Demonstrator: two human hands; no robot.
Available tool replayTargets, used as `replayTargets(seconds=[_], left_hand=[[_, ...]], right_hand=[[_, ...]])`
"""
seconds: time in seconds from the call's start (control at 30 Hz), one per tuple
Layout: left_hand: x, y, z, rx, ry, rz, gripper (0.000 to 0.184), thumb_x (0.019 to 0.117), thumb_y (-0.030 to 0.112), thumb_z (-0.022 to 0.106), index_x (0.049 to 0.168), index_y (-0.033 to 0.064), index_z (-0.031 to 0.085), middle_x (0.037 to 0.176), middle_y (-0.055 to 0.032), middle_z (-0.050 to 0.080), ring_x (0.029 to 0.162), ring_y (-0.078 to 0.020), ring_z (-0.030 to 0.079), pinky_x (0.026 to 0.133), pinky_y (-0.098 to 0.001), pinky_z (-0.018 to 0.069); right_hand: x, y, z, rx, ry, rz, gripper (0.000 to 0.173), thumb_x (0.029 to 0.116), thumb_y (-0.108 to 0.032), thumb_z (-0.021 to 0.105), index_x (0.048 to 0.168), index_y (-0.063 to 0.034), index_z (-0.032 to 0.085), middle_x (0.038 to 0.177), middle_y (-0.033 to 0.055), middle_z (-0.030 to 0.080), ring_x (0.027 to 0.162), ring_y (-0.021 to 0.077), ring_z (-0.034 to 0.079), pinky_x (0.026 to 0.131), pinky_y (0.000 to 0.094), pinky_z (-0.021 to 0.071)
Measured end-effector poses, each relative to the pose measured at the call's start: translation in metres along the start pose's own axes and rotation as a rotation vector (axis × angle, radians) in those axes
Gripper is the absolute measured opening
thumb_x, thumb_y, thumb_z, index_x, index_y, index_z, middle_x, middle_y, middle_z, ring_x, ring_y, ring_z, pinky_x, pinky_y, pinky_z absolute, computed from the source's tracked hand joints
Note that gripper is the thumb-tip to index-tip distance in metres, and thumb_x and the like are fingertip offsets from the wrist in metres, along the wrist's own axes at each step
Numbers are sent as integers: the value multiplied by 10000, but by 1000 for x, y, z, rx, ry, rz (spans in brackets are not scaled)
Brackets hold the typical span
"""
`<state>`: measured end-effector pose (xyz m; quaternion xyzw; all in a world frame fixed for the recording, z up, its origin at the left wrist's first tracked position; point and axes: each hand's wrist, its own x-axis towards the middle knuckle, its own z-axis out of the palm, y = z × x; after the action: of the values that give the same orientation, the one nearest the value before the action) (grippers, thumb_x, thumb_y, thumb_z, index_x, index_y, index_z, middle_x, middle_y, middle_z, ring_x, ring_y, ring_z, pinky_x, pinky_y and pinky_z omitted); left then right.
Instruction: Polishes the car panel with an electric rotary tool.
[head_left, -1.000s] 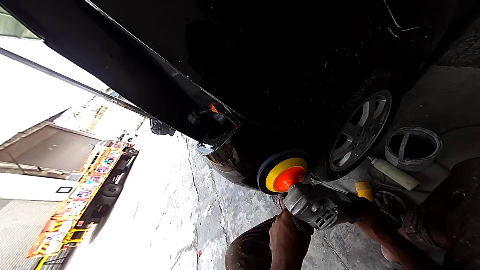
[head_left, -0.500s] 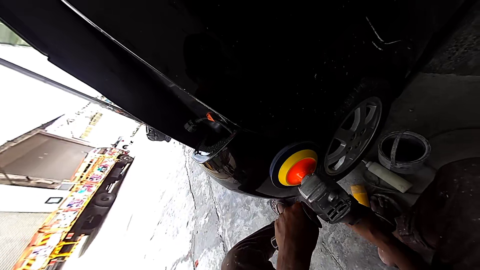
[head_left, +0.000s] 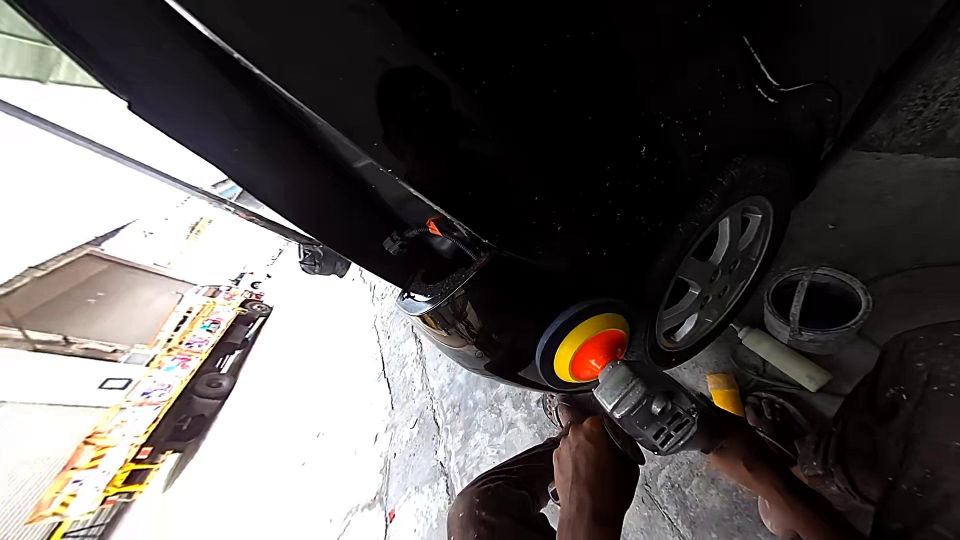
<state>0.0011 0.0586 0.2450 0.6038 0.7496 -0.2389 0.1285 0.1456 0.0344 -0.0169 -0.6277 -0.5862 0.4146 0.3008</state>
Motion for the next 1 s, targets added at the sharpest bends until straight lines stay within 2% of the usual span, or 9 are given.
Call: replayTargets(seconds=[0.13, 0.2, 0.33, 0.43, 0.53, 0.63, 0.8, 0.9, 1.0], left_hand=[[2, -1, -5, -25, 9, 51, 318, 943, 404, 599, 1055, 125, 704, 1031, -106, 746, 1006, -299, 722, 823, -543, 562], [5, -8, 2, -75, 11, 67, 334, 935, 398, 614, 1079, 108, 696, 1032, -116, 742, 1007, -309, 720, 829, -546, 561], [23, -39, 50, -241, 55, 93, 382, 887, 437, 662, 1062, 100, 713, 1021, -118, 741, 995, -301, 721, 840, -543, 564], [40, -69, 106, -451, 285, 210, 426, 842, 420, 714, 1095, 78, 726, 1016, -107, 751, 982, -256, 726, 870, -506, 574], [49, -87, 145, -689, 465, 306, 479, 844, 336, 772, 1181, 5, 695, 1100, -118, 739, 1076, -184, 700, 990, -401, 549], [39, -92, 139, -827, 428, 258, 472, 824, 191, 787, 1185, -87, 663, 1106, -173, 727, 1099, -185, 679, 1025, -342, 508], [47, -96, 120, -693, 395, 258, 541, 817, 381, 771, 1189, -2, 686, 1118, -145, 730, 1085, -224, 695, 988, -438, 542], [41, -85, 101, -644, 253, 231, 536, 820, 431, 747, 1179, 37, 694, 1115, -129, 729, 1077, -235, 696, 968, -459, 546], [46, -80, 121, -754, 297, 270, 579, 798, 414, 775, 1197, 4, 680, 1132, -146, 726, 1092, -227, 692, 991, -444, 536]], right_hand=[[-1, -7, -6, -37, 88, 47, 533, 847, -374, 769, 1234, -17, 683, 1137, 190, 734, 1121, 331, 697, 1014, 556, 518], [-3, -7, -9, -89, 93, 52, 553, 860, -412, 758, 1247, -24, 677, 1153, 189, 728, 1135, 328, 689, 1022, 547, 512], [1, -1, -10, -185, 127, 59, 457, 842, -340, 787, 1177, -43, 698, 1084, 209, 722, 1059, 380, 691, 947, 609, 512], [1, -16, -20, -325, 188, 15, 350, 817, -208, 787, 1119, -52, 702, 1024, 218, 716, 1016, 421, 694, 885, 627, 534], [2, -30, -25, -487, 251, -68, 327, 740, -126, 807, 1048, -72, 714, 980, 177, 716, 993, 405, 688, 893, 611, 524], [-3, -41, -28, -538, 284, -126, 367, 708, -96, 814, 1061, -64, 719, 995, 174, 720, 1021, 403, 678, 991, 606, 474], [-4, -39, -37, -449, 310, -199, 447, 649, -175, 824, 1059, -48, 701, 958, 197, 702, 950, 435, 677, 889, 634, 507], [-12, -36, -56, -392, 262, -178, 505, 703, -243, 813, 1138, -15, 696, 1038, 244, 702, 1011, 465, 667, 922, 654, 498], [-13, -36, -72, -434, 253, -219, 480, 732, -256, 789, 1116, 15, 692, 1025, 275, 696, 1003, 500, 657, 929, 685, 470]])
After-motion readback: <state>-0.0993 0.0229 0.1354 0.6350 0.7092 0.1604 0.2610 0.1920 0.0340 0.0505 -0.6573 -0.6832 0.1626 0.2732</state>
